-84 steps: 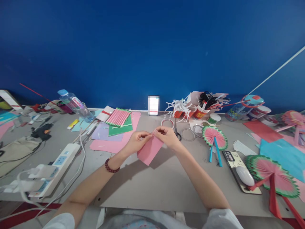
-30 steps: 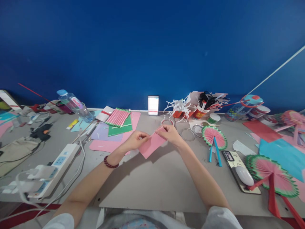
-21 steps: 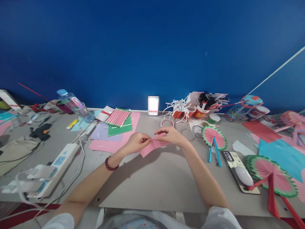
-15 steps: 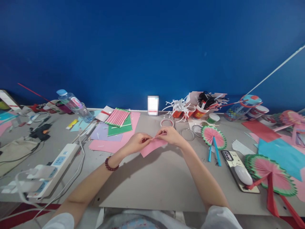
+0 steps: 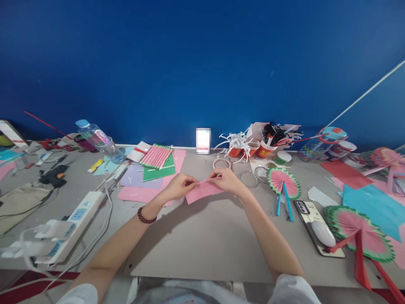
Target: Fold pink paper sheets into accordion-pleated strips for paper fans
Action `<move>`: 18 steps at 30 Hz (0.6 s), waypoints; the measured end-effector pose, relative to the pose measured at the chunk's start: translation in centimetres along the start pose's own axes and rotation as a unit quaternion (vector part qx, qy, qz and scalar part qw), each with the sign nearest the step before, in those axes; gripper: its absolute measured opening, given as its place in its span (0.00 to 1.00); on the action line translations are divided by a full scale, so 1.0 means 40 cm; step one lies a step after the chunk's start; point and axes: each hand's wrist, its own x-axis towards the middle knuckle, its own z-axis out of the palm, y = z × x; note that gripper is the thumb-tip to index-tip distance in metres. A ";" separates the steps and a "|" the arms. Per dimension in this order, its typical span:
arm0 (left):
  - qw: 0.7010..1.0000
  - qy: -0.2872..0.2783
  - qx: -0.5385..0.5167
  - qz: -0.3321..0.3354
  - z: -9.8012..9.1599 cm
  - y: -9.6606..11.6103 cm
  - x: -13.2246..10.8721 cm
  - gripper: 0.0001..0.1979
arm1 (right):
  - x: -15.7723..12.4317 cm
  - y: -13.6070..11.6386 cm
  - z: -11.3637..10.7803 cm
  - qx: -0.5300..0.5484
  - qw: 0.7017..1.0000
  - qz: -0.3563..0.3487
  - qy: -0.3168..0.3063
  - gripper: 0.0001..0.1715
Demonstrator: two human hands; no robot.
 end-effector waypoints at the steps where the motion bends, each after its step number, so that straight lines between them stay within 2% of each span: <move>1: 1.000 0.005 0.014 0.003 0.002 0.000 0.000 0.17 | -0.001 -0.002 0.001 -0.018 1.000 -0.020 0.001 0.08; 4: 0.998 0.009 0.054 0.014 0.007 0.002 0.000 0.15 | -0.005 -0.009 0.009 -0.070 0.993 -0.094 0.007 0.08; 7: 0.997 -0.003 0.073 0.026 0.012 0.006 0.000 0.14 | -0.005 -0.012 0.021 -0.095 0.986 -0.134 0.005 0.09; 12: 0.999 -0.012 0.025 0.040 0.011 0.008 -0.003 0.16 | 0.000 -0.004 0.031 -0.123 0.984 -0.123 0.022 0.09; 18: 0.997 -0.043 -0.063 0.023 -0.025 -0.005 0.000 0.19 | 0.005 0.007 0.024 -0.122 0.987 -0.098 0.041 0.11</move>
